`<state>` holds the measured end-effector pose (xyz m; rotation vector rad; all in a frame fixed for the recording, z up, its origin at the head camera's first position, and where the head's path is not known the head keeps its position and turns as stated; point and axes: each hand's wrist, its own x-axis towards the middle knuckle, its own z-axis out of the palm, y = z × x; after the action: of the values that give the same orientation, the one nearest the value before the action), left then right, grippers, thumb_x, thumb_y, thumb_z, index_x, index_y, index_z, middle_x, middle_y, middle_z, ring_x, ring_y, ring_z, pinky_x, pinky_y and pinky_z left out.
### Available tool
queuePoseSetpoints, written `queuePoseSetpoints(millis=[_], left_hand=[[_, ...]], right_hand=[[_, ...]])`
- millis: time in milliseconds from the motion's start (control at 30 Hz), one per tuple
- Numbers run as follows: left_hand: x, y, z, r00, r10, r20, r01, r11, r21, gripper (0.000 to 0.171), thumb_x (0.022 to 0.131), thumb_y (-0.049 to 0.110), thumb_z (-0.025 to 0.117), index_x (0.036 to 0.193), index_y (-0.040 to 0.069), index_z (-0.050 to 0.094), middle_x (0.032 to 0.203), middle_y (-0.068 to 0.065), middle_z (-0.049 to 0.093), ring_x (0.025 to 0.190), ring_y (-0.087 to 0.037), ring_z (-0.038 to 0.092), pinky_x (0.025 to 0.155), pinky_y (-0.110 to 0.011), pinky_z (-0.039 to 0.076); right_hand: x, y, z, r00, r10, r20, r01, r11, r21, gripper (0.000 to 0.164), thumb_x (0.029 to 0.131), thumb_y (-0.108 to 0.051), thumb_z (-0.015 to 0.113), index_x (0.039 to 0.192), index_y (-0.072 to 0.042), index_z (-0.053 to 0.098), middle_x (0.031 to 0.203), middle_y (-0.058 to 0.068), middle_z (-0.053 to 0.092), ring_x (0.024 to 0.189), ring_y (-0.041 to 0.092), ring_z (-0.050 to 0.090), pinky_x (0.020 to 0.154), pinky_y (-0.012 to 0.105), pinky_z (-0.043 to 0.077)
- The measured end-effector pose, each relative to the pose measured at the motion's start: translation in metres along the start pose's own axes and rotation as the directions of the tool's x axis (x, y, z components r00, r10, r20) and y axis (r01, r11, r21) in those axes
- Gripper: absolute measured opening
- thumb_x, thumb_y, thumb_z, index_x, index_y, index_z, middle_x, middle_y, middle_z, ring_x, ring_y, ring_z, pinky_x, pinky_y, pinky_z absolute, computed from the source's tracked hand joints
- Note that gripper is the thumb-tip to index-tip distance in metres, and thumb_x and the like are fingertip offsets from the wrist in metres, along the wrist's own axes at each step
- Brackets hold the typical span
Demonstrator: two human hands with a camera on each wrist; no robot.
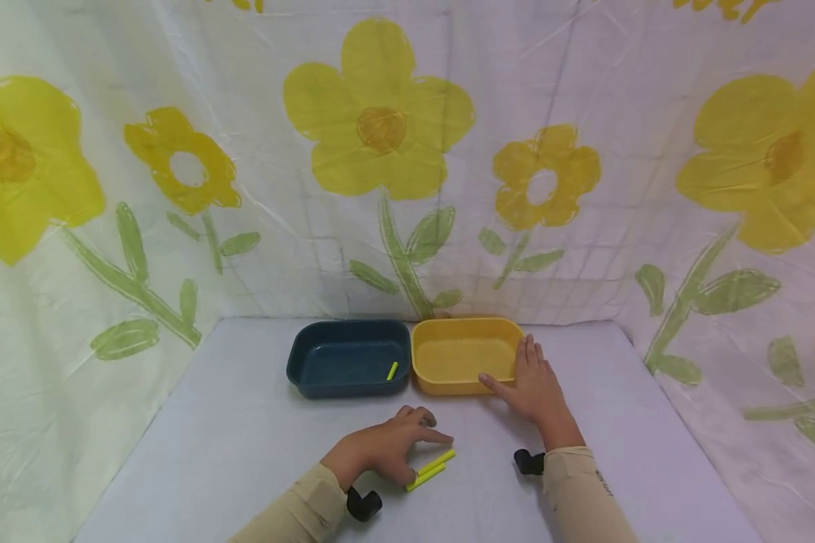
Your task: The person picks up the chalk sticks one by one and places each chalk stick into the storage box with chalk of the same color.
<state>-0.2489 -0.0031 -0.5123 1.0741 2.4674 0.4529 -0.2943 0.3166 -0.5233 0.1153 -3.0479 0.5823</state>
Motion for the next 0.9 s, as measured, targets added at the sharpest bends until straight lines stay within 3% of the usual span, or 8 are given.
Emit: queuePoseSetpoints(millis=[200, 500, 667, 900], left_hand=[[-0.011, -0.01, 0.0, 0.998, 0.024, -0.063, -0.026, 0.999, -0.04, 0.084, 0.077, 0.023, 0.089, 0.154, 0.038, 0.056, 0.147, 0.009, 0.053, 0.135, -0.013, 0.045, 0.109, -0.034, 0.051], [-0.033, -0.031, -0.004, 0.988, -0.055, -0.143, 0.048, 0.998, -0.051, 0.084, 0.074, 0.038, 0.091, 0.151, 0.032, 0.059, 0.142, 0.009, 0.055, 0.124, -0.011, 0.046, 0.104, -0.032, 0.052], [-0.037, -0.035, -0.002, 0.984, -0.077, -0.159, 0.068, 0.996, -0.061, 0.077, 0.075, 0.042, 0.091, 0.145, 0.024, 0.065, 0.142, 0.008, 0.055, 0.129, -0.012, 0.047, 0.111, -0.035, 0.051], [-0.037, -0.037, 0.001, 0.981, -0.081, -0.177, 0.071, 0.995, -0.067, 0.073, 0.074, 0.047, 0.093, 0.139, 0.025, 0.069, 0.14, 0.009, 0.056, 0.127, -0.012, 0.048, 0.11, -0.034, 0.051]], right_hand=[[0.001, -0.001, 0.0, 1.0, 0.003, 0.007, -0.003, 1.0, -0.001, 0.129, 0.095, -0.082, 0.05, 0.164, 0.013, -0.004, 0.174, 0.034, -0.003, 0.16, 0.057, 0.007, 0.126, 0.072, 0.018], [0.001, 0.001, -0.002, 1.0, 0.001, 0.003, -0.001, 1.0, 0.003, 0.129, 0.095, -0.082, 0.05, 0.164, 0.013, -0.005, 0.174, 0.034, -0.004, 0.16, 0.057, 0.006, 0.126, 0.072, 0.015], [0.001, 0.003, 0.0, 1.0, 0.0, 0.004, 0.0, 1.0, 0.003, 0.129, 0.095, -0.082, 0.05, 0.164, 0.012, -0.005, 0.174, 0.034, -0.005, 0.16, 0.057, 0.005, 0.126, 0.073, 0.015], [0.0, 0.002, 0.001, 1.0, -0.016, -0.015, 0.016, 1.0, -0.001, 0.128, 0.096, -0.08, 0.052, 0.163, 0.015, -0.001, 0.173, 0.036, 0.0, 0.16, 0.057, 0.005, 0.127, 0.072, 0.015]])
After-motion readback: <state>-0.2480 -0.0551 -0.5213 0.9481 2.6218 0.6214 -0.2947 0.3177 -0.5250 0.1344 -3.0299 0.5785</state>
